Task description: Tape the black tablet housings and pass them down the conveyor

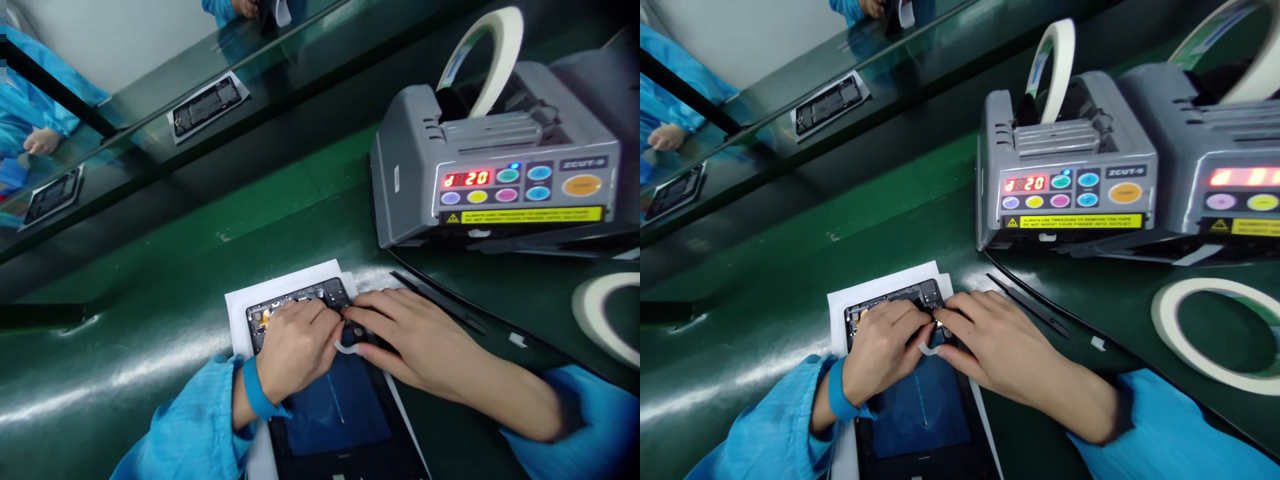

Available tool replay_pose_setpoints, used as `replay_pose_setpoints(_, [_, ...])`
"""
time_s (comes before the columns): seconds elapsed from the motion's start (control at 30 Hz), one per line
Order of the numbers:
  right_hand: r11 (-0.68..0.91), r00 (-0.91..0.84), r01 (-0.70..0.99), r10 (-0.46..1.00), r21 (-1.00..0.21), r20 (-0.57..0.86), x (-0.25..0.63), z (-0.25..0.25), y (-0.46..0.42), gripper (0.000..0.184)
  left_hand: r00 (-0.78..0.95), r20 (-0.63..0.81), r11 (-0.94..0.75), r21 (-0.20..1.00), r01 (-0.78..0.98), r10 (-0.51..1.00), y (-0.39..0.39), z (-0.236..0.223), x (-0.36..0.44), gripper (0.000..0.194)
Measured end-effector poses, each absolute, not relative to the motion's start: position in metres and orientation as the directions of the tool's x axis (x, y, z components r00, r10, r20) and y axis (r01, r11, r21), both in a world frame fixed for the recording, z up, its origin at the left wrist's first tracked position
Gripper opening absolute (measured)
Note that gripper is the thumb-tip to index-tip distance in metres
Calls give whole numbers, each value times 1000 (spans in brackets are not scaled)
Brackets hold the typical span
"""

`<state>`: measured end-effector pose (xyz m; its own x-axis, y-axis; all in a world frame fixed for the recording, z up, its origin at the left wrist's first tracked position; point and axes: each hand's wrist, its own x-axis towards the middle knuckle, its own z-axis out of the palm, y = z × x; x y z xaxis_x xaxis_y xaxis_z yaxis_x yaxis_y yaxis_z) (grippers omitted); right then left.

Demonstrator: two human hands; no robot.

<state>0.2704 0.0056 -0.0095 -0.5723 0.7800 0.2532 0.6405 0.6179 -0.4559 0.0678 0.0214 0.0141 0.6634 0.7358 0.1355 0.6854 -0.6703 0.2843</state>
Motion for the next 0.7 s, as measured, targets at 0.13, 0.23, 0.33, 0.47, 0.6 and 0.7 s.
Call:
replay_pose_setpoints(0.13, [622,-577,638,777,-455,252,270,-9,6,32,655,141,-663,297,687,742,22,14,68,22])
replay_pose_setpoints(0.23, [627,-585,633,771,-454,250,271,-8,6,32,651,137,-656,315,686,746,22,13,67,21])
replay_pose_setpoints(0.33, [619,-581,636,777,-461,242,271,-8,6,31,644,136,-648,328,688,753,23,13,67,22])
replay_pose_setpoints(0.47, [609,-569,639,785,-469,245,271,-8,6,30,627,140,-633,333,699,766,23,14,68,23])
replay_pose_setpoints(0.6, [611,-572,641,784,-464,242,270,-7,6,30,626,135,-630,338,700,768,23,13,68,23])
replay_pose_setpoints(0.7, [615,-581,642,780,-458,234,271,-7,7,30,636,143,-641,342,687,758,23,13,67,23])
